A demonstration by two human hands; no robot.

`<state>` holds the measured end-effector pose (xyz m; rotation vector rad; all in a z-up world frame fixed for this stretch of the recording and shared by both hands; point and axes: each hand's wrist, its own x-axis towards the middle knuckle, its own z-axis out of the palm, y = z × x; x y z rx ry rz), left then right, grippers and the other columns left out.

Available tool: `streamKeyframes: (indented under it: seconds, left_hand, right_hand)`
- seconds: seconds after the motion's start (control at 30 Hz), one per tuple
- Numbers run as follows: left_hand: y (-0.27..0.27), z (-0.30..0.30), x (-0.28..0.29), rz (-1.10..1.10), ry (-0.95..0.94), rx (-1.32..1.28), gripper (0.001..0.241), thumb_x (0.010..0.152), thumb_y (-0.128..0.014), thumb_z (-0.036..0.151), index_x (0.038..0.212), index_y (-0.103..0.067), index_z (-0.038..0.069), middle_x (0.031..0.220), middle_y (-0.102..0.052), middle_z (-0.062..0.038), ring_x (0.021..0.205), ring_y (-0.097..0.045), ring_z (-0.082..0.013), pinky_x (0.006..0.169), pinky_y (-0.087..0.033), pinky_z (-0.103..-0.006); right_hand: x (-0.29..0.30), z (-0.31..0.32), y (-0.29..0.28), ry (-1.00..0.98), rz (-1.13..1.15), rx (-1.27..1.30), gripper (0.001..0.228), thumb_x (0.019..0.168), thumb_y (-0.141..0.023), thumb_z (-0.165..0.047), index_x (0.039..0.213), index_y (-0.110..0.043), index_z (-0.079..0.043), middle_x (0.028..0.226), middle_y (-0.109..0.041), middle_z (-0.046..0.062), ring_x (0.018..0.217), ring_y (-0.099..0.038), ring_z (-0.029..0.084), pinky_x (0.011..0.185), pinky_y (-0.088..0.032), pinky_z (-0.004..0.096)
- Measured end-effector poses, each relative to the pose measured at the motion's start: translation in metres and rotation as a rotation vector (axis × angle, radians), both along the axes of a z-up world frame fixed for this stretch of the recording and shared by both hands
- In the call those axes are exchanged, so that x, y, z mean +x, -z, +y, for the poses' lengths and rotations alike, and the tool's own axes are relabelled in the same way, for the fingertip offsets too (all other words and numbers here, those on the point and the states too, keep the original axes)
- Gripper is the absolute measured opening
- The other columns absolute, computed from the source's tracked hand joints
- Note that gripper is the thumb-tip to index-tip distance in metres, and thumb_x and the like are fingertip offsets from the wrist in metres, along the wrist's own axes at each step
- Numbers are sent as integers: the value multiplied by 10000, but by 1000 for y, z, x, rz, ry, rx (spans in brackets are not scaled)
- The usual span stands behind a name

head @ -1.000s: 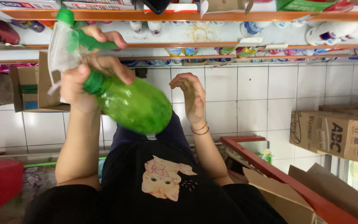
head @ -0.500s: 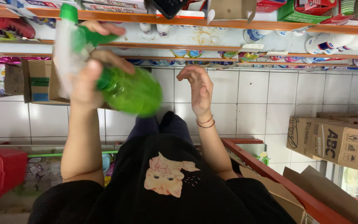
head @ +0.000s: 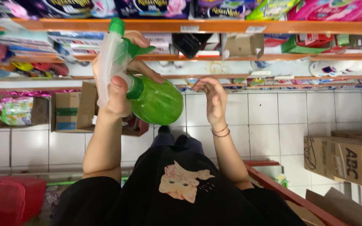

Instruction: The person wipes down several items of merchandise, including facial cotton packages and a spray bottle, using a cloth before placing them into a cardboard box or back onto a shelf.

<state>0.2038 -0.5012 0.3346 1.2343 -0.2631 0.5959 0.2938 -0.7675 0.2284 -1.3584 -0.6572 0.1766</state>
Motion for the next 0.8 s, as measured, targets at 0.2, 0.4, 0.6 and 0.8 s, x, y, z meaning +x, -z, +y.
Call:
streamKeyframes:
  seconds: [0.2,0.4,0.6,0.8]
  left_hand:
    - [-43,41,1,-42,-96,-11,1028,926,-481,811,1275,-441,-156,1259,-529,-217,649,-696,-301,516,-573,-358]
    - [-63,61,-12,-56,-214,189,1087,904,-456,851,1256,-411,-176,1209,-509,-243,683,-717,-296,557,-585,-381]
    - [-43,77,-19,-54,-63,-33,1035,946,-513,800,1272,-444,-180,1213,-536,-226,637,-694,-285,532,-564,-359]
    - [0,92,-26,-21,-310,234,1016,996,-471,783,1340,-468,-173,1263,-567,-233,712,-766,-290,629,-604,-357]
  right_hand:
    - [25,23,-29,30,-145,14,695,1028,-562,-595,1268,-574,57,1153,-600,133,1087,-626,251,1023,-512,412]
    - [48,46,-50,-8,-238,49,634,1036,-589,-550,1260,-577,43,1142,-596,131,1074,-626,245,1022,-514,412]
    - [55,69,-53,-64,-252,48,582,1040,-610,-514,1241,-586,32,1139,-603,133,1064,-630,244,1003,-521,409]
    - [58,95,-50,-125,-244,60,561,1041,-623,-494,1231,-586,33,1129,-602,127,1052,-635,249,980,-537,407]
